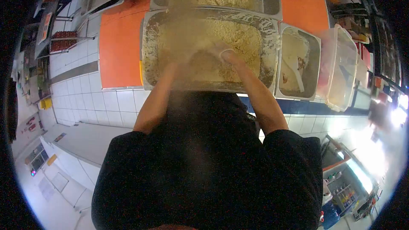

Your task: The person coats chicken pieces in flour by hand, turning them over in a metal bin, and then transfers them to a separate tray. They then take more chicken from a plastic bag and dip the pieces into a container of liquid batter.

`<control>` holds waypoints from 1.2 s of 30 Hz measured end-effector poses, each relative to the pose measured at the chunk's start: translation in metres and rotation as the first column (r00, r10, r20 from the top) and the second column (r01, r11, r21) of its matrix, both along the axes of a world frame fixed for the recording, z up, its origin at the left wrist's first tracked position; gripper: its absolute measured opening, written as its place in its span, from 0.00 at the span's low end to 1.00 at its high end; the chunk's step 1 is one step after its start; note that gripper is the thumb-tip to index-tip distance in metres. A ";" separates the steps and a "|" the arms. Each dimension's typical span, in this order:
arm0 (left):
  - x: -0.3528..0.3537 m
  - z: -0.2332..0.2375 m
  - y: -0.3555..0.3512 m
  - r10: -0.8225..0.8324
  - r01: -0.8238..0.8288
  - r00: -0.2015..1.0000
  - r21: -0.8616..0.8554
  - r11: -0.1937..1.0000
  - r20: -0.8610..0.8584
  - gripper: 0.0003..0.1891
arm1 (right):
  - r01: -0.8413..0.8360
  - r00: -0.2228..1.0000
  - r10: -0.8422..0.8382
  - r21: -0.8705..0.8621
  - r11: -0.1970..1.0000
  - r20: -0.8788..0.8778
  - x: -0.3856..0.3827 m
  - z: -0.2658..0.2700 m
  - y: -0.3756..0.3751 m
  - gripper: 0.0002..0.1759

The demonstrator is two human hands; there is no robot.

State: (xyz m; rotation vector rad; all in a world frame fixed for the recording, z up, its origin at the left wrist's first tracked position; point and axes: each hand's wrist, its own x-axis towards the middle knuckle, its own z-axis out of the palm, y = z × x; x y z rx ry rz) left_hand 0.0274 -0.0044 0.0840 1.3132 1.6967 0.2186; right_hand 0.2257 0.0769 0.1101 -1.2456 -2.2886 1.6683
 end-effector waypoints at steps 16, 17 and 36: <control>0.056 0.012 0.018 0.490 -0.482 0.868 0.104 0.870 -0.076 0.30 | 0.036 0.969 -0.166 0.562 0.826 0.181 -0.038 -0.010 -0.017 0.30; 0.052 -0.017 0.020 0.283 -0.231 0.923 0.214 0.949 -0.259 0.31 | 0.038 0.969 -0.167 0.562 0.826 0.180 -0.039 -0.022 -0.007 0.30; -0.019 -0.195 -0.015 0.361 -0.375 0.845 -0.043 0.926 0.394 0.45 | 0.499 0.860 -0.497 -0.388 0.774 0.115 0.044 0.153 0.096 0.32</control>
